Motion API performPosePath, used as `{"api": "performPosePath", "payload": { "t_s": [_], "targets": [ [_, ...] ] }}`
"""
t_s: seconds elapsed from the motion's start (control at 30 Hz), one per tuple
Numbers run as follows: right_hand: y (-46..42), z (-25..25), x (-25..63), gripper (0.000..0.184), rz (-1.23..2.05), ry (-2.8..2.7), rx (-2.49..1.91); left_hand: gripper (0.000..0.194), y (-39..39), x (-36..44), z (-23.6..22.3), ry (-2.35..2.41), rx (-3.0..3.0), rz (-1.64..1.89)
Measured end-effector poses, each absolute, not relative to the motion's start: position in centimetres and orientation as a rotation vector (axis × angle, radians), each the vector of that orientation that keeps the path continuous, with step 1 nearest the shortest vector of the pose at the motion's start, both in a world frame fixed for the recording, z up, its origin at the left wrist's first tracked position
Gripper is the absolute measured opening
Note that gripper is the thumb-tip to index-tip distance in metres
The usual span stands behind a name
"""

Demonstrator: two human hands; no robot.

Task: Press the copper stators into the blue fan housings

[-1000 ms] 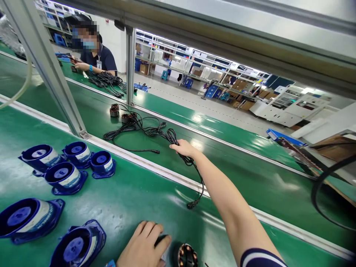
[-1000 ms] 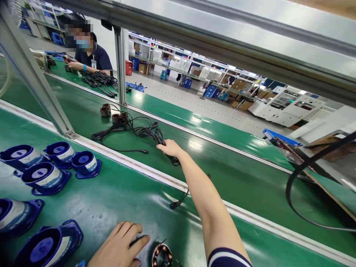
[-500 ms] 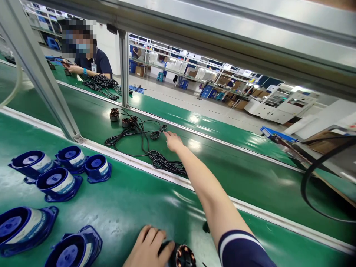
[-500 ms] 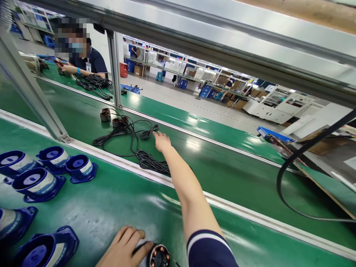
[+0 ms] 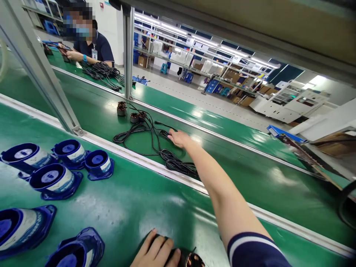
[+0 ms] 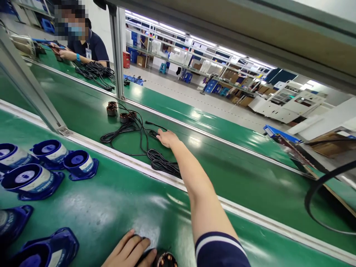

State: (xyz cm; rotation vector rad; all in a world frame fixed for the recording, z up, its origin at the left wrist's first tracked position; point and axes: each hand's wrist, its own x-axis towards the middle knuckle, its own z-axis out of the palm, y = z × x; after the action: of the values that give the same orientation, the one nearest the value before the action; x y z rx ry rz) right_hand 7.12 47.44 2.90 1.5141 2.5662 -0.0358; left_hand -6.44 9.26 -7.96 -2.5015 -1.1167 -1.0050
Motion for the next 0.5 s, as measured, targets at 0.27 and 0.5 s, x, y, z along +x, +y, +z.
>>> {"api": "performPosePath", "payload": {
  "t_s": [0.27, 0.5],
  "targets": [
    [39.7, 8.8, 8.0, 0.058, -0.186, 2.547, 1.530, 0.041, 8.7, -6.5, -6.2, -1.141, -2.732, -0.637],
    [37.6, 5.2, -6.5, 0.063, -0.498, 2.755, 1.364, 0.066, 9.5, -6.9, -5.8, -1.198, -2.926, -0.432]
  ]
}}
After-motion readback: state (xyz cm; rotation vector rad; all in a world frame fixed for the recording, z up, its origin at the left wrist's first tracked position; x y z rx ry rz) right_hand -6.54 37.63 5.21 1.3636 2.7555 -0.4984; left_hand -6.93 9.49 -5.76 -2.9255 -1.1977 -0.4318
